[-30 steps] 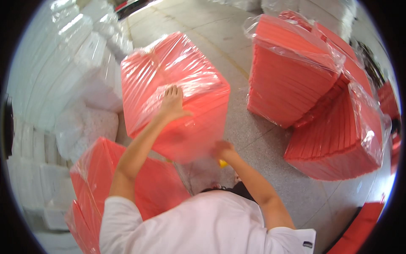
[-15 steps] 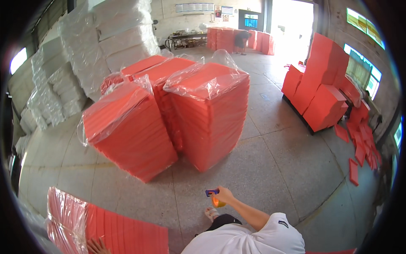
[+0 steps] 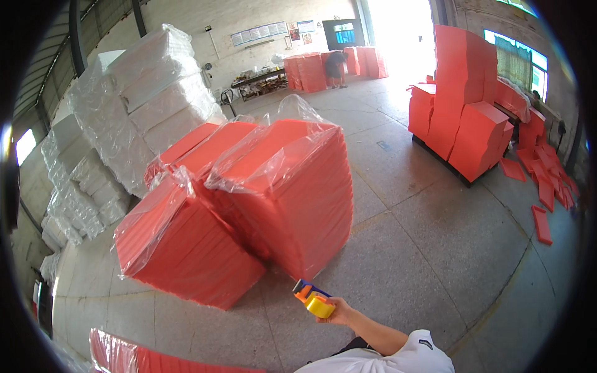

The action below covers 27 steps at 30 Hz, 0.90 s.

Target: The person wraps stacks of red foam mats in clear plastic film using a handheld tape dispenser. They repeatedly pull the film over the foam stacks and secure it with tape, moving between multiple stacks in a warehouse environment.

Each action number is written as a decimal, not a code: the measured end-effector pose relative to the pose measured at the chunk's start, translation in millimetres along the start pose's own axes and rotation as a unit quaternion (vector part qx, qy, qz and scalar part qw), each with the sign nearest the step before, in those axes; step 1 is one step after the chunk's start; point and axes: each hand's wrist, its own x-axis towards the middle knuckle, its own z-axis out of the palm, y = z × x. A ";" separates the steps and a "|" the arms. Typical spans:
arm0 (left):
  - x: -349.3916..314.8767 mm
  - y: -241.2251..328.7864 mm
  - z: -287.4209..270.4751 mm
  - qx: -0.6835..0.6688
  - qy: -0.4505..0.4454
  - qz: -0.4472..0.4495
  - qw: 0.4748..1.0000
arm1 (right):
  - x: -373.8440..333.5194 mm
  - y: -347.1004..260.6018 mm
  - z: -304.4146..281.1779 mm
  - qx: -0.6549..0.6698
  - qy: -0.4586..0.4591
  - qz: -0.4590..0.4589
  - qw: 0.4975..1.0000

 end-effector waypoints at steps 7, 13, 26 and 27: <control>165.8 146.6 -225.8 -0.360 -0.019 0.098 0.928 | 9.0 -160.7 -40.4 -0.031 -0.176 0.074 0.981; 263.5 243.9 -327.9 -0.537 -0.180 0.161 0.808 | -17.0 -256.5 -0.1 -0.067 -0.173 -0.053 0.981; 378.0 206.3 -432.2 -0.856 -0.157 0.072 0.488 | 5.6 -398.5 -34.7 -0.068 -0.162 -0.160 0.971; 395.7 206.2 -462.9 -0.878 -0.141 0.018 0.456 | 2.8 -418.1 -21.2 -0.088 -0.123 -0.194 0.969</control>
